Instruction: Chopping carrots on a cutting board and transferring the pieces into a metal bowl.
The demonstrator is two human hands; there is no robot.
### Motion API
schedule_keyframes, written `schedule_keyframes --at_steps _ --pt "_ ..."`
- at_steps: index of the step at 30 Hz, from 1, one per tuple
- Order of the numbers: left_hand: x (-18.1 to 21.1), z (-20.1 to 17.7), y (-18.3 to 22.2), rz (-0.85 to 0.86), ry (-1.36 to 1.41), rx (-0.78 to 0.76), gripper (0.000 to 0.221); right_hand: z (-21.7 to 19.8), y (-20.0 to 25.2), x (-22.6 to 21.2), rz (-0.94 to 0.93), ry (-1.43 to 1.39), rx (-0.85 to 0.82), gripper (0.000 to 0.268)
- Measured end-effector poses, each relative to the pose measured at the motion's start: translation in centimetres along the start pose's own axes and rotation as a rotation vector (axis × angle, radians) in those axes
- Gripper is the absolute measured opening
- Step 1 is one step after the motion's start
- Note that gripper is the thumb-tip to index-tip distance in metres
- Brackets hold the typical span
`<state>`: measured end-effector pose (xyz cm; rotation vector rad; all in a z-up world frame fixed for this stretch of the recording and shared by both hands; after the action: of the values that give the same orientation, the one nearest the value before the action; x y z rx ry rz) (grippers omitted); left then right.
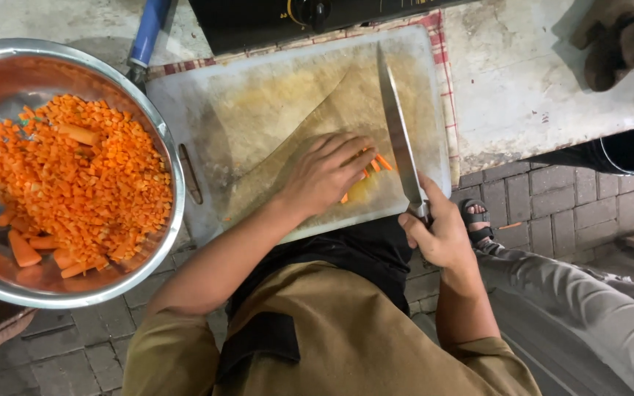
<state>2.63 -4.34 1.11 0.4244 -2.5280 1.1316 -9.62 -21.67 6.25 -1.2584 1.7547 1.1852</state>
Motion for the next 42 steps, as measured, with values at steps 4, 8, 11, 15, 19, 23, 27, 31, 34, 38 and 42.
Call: schedule_keyframes --at_steps 4,8,11,15,19,23,27,31,34,38,42 --pt "-0.6 1.2 -1.1 0.006 0.003 -0.174 0.03 0.4 -0.8 2.0 0.085 -0.156 -0.03 0.054" --pt "-0.7 3.2 -1.1 -0.007 -0.029 -0.275 0.016 0.9 -1.1 1.5 0.086 -0.26 -0.021 0.048" --pt "-0.3 4.0 -0.1 -0.073 0.004 -0.208 0.015 0.6 -1.1 1.3 0.064 -0.318 -0.017 0.05" --pt "0.4 1.8 0.6 -0.188 0.021 -0.155 0.033 1.2 -1.2 4.5 0.071 -0.434 -0.068 0.043" --pt "0.2 -0.6 -0.4 -0.457 0.248 -0.047 0.033 2.3 -1.4 5.6 0.065 -0.744 -0.127 0.038" --pt "1.3 -0.6 -2.1 -0.868 0.69 -0.034 0.025 3.4 -1.2 3.8 0.006 -0.958 -0.164 0.034" --pt "1.1 -0.2 -2.5 -0.852 0.732 0.05 0.012 3.5 -1.1 2.7 -0.083 -0.927 -0.05 0.031" --pt "-0.4 2.3 -0.5 -0.323 0.096 -0.069 0.017 1.4 0.4 2.6 -0.118 -0.795 0.121 0.035" --pt "0.8 3.1 -0.2 -0.104 -0.188 -0.107 0.01 0.7 2.3 3.2 -0.013 -0.434 0.202 0.057" --pt "1.1 2.7 0.4 0.055 -0.191 -0.063 0.016 1.3 3.8 0.1 0.178 0.101 0.181 0.051" --pt "1.0 -0.3 0.1 -0.032 -0.043 -0.122 0.028 3.1 4.2 1.1 0.284 0.091 0.139 0.051"
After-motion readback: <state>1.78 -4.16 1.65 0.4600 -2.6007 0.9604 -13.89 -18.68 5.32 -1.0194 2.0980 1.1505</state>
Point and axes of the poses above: each hand's wrist, its own y-axis away from the middle knuckle, its own z-axis out of the palm, x = y × z, the point moved 3 cm from there along -y, towards the middle knuckle, and after that the axes turned 6 degrees about z, right-handed, at the moved point
